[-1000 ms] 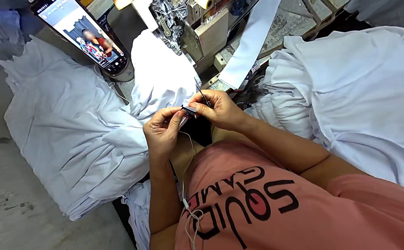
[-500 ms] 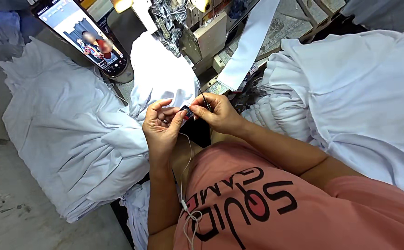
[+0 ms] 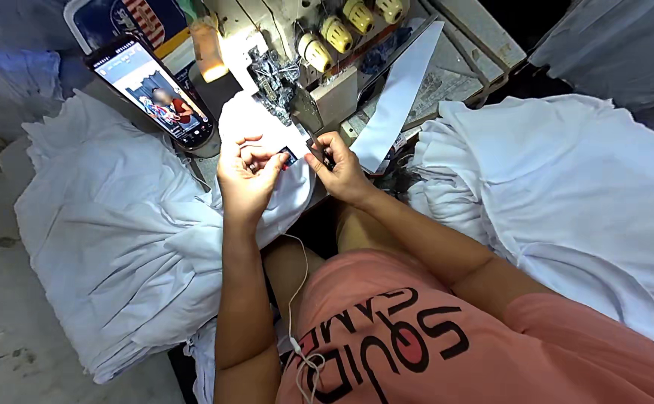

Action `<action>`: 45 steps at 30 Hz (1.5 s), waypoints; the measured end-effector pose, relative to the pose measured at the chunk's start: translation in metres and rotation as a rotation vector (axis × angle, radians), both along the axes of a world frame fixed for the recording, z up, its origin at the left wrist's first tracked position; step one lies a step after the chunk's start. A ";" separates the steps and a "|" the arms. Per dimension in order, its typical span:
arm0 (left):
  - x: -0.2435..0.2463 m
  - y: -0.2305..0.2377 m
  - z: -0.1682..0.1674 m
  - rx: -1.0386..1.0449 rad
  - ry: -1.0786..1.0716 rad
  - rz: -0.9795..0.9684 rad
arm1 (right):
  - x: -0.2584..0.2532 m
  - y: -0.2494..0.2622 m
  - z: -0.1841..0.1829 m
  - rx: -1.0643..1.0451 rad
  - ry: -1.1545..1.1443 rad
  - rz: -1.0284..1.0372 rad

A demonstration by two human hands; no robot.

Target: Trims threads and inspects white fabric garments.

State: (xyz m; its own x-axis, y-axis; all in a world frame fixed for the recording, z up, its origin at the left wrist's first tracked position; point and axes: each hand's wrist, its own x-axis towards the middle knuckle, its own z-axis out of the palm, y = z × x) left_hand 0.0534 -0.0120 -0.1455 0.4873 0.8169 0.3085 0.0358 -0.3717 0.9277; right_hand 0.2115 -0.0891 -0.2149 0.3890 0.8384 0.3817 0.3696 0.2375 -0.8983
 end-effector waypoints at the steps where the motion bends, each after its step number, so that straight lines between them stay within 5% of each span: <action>1: 0.001 0.007 -0.003 -0.016 0.003 -0.001 | -0.001 -0.001 0.000 -0.008 0.008 0.018; 14: 0.023 0.032 0.019 -0.103 0.286 0.013 | 0.001 -0.013 0.012 -0.019 -0.064 0.088; 36: 0.026 0.034 0.020 -0.145 0.329 0.036 | 0.009 -0.010 0.035 -0.251 -0.240 0.201; 38: 0.026 0.031 0.019 -0.028 0.359 0.040 | 0.010 -0.010 0.036 -0.266 -0.232 0.210; 42: 0.022 0.006 0.013 0.548 0.567 0.080 | 0.011 -0.009 0.036 -0.254 -0.215 0.228; 45: 0.015 -0.007 0.000 0.723 0.655 0.050 | 0.012 -0.009 0.034 -0.248 -0.210 0.232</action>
